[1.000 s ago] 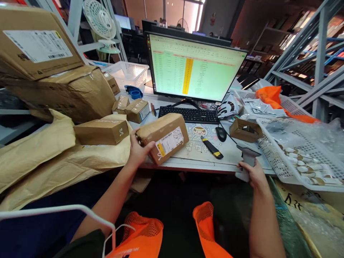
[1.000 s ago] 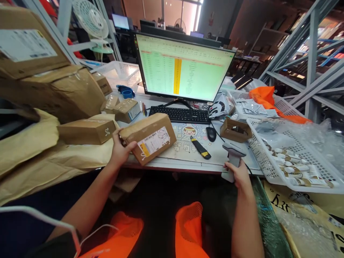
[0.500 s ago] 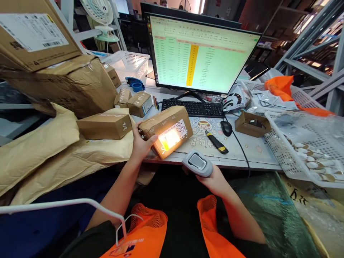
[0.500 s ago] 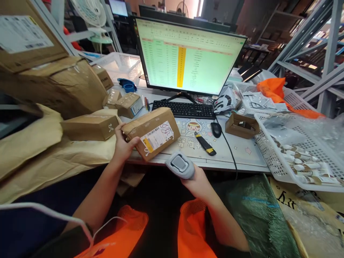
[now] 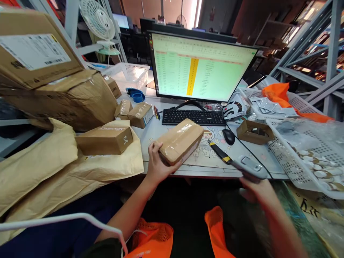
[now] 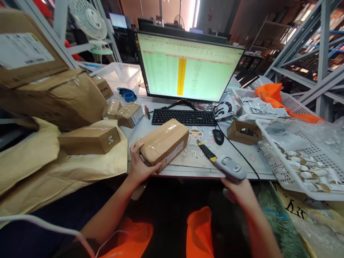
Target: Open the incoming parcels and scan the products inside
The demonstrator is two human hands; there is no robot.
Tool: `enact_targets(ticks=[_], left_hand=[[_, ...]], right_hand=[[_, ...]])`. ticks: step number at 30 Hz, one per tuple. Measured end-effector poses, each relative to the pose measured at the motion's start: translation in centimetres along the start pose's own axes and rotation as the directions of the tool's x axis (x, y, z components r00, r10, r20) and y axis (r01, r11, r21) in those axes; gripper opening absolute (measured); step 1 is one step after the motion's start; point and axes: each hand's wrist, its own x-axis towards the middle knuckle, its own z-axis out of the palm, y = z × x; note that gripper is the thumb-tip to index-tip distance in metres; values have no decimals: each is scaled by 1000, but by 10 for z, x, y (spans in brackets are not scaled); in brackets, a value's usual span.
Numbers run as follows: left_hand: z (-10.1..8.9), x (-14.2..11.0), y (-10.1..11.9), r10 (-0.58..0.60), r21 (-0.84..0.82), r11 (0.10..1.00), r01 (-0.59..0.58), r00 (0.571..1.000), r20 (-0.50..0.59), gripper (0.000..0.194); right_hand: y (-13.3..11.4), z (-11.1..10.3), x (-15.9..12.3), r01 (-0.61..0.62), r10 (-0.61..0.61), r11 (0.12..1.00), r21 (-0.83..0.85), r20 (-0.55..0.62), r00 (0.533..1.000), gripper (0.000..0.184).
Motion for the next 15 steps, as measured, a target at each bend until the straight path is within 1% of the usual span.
enact_targets(ticks=[1, 2, 4, 6, 7, 9, 11, 13, 15], left_hand=[[3, 1, 1, 15, 6, 1000, -15, 1000, -2, 107], [6, 2, 0, 22, 8, 1000, -22, 1000, -3, 108], [8, 3, 0, 23, 6, 1000, -23, 1000, 0, 108], [9, 4, -1, 21, -4, 1000, -21, 1000, -1, 106], [8, 5, 0, 25, -14, 1000, -25, 1000, -5, 105], [7, 5, 1, 41, -34, 999, -42, 999, -18, 103], [6, 4, 1, 54, -32, 998, -55, 998, -21, 101], [5, 3, 1, 63, -11, 998, -63, 998, -14, 101], [5, 2, 0, 60, 6, 998, -60, 998, -4, 104]], right_hand=[[-2, 17, -18, 46, -48, 999, 27, 93, 994, 64], [-3, 35, -34, 86, -94, 995, 52, 180, 979, 63], [-3, 66, -60, 146, -168, 985, 89, 335, 927, 53], [-1, 88, -72, 186, -209, 978, 95, 427, 880, 38], [1, 94, -75, 201, -221, 975, 93, 441, 870, 32], [4, 97, -75, 220, -238, 971, 91, 417, 877, 24], [8, 91, -72, 212, -233, 973, 97, 379, 896, 23], [14, 76, -70, 182, -206, 978, 103, 313, 927, 29], [23, 57, -67, 136, -154, 985, 101, 190, 970, 40]])
